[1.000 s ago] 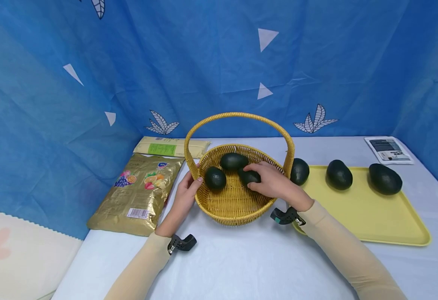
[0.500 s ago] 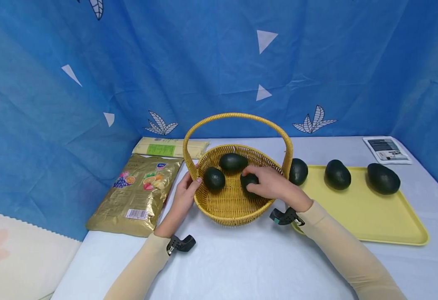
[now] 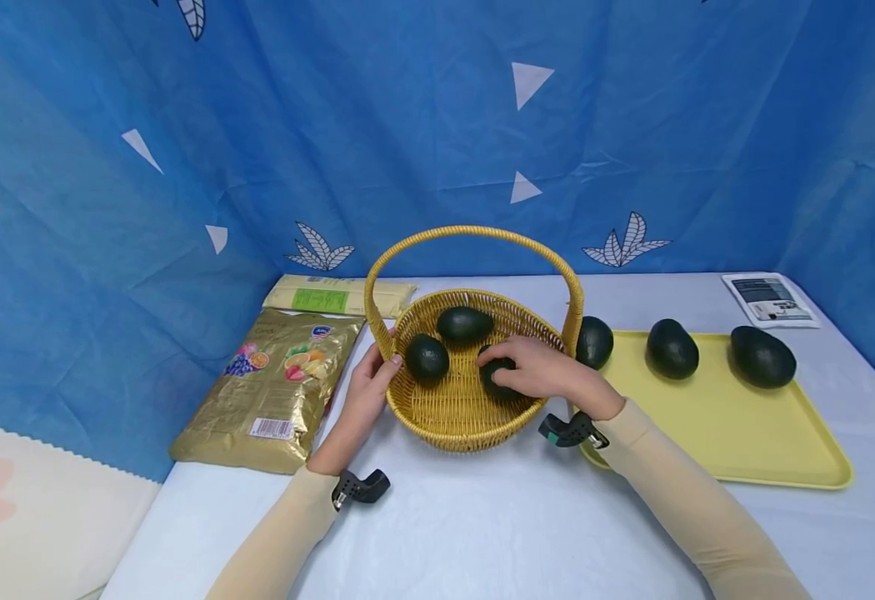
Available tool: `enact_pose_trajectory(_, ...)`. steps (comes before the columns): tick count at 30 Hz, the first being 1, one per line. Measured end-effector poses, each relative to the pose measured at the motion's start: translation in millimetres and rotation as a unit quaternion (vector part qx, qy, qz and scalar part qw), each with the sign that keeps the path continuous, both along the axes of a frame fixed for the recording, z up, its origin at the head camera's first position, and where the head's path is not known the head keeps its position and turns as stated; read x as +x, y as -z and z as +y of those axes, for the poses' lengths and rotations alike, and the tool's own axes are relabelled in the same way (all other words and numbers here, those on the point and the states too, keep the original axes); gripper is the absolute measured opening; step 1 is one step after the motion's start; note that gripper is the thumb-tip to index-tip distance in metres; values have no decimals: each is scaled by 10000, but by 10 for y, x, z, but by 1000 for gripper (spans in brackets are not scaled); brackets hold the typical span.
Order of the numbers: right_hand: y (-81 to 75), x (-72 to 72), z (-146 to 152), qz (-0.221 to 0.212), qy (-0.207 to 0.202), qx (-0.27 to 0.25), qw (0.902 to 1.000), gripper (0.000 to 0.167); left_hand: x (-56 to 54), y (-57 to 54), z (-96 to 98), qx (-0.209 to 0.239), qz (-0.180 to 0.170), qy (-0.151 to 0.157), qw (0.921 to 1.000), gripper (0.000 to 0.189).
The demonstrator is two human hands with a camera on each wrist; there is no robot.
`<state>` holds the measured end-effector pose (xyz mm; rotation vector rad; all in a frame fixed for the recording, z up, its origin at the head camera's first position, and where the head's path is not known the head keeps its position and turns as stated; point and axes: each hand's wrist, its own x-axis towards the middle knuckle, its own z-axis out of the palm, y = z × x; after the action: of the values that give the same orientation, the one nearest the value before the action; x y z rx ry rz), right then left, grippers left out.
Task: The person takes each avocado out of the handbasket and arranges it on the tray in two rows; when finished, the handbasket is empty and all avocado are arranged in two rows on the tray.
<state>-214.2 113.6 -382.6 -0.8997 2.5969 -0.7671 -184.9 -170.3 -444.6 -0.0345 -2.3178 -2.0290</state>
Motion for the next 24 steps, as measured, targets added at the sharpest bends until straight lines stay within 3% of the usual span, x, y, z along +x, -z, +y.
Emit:
enact_pose_trajectory(12,2,-2,1,289,-69,-248,9993,39,12,-13,-3,20,23,-18,10000,52)
enact_pose_trajectory(24,-40,12,47,137,-2,-918,9957,41,2,-1,2,67,142,19,9999,53)
